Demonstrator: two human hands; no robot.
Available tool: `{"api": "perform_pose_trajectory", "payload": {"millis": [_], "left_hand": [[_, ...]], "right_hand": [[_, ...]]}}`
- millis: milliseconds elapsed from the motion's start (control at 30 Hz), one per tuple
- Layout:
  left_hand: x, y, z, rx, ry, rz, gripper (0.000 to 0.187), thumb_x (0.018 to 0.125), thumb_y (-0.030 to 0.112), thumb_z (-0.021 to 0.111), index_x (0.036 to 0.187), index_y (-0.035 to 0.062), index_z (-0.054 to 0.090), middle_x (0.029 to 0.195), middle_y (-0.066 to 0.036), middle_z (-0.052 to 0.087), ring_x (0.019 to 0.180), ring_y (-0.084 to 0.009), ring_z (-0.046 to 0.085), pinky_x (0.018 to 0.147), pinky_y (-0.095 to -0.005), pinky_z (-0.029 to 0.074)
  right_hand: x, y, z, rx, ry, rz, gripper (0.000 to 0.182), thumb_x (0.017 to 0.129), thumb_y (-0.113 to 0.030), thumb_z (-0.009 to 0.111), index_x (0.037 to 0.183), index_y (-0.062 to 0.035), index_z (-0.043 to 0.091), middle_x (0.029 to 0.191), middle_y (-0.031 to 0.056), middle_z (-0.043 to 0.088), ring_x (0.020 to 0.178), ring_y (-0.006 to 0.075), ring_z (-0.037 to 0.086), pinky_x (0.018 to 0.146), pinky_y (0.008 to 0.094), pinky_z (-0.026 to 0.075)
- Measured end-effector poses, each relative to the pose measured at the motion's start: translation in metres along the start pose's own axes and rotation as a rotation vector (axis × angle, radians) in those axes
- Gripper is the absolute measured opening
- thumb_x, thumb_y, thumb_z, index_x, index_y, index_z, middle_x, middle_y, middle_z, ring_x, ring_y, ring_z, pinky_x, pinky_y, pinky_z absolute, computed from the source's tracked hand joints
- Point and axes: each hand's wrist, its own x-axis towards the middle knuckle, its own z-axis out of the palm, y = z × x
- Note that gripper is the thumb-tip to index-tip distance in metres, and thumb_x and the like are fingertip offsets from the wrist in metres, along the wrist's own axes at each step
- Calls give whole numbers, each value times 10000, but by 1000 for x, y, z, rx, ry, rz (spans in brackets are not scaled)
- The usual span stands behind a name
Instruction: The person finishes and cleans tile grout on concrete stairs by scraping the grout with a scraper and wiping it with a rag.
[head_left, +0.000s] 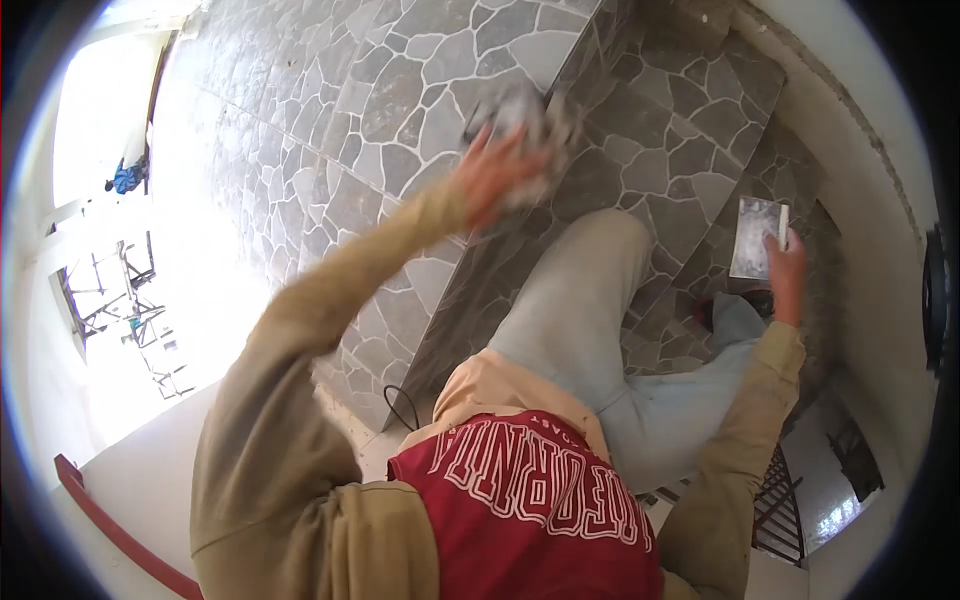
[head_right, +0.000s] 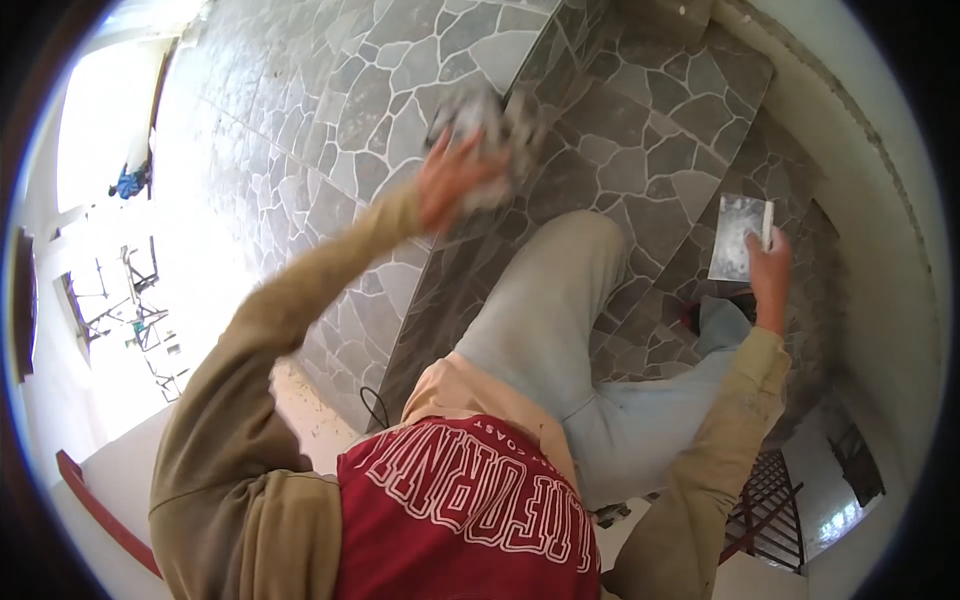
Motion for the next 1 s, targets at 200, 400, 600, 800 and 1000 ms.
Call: {"api": "perform_pose_trajectory", "payload": {"millis": [200,400,600,800,1000], "left_hand": [[-403,195,23,-539,-541,-566,564,714,59,666,1267,172,660,1346,-212,588,1343,-418,470,1202,-572,245],[-515,118,-30,-220,111,-1416,360,951,99,549,1286,-25,599,1163,-207,704,1071,-328,684,939,-404,551],[-217,-48,-105,10,627,-793,468,834,-121,490,1251,47,620,1216,-177,677,1184,-306,631,1026,-390,473],[3,-65,-25,-65,354,-418,597,853,65,642,1412,252,547,1553,-117,427,1465,-365,339,1181,-551,277],[172,-93,-29,39,442,-229,621,938,280,637,1519,236,420,1589,-82,377,1471,-410,292,1165,-590,227]], "right_hand": [[5,9,-7,-40,-114,34,377,900,-242,659,1119,62,625,966,176,693,832,249,624,806,394,489],[8,10,-5,-31,-103,32,377,915,-242,650,1141,60,632,958,153,700,837,207,615,800,385,489],[0,-21,-13,6,-101,7,373,898,-239,700,1125,55,657,938,85,704,822,133,586,774,335,491],[-1,11,-6,140,-61,87,387,875,-288,747,1109,14,684,937,75,715,824,144,619,760,354,498],[-33,-51,-15,398,-54,275,306,923,-268,643,1052,9,631,749,49,621,538,165,577,442,380,412]]}}
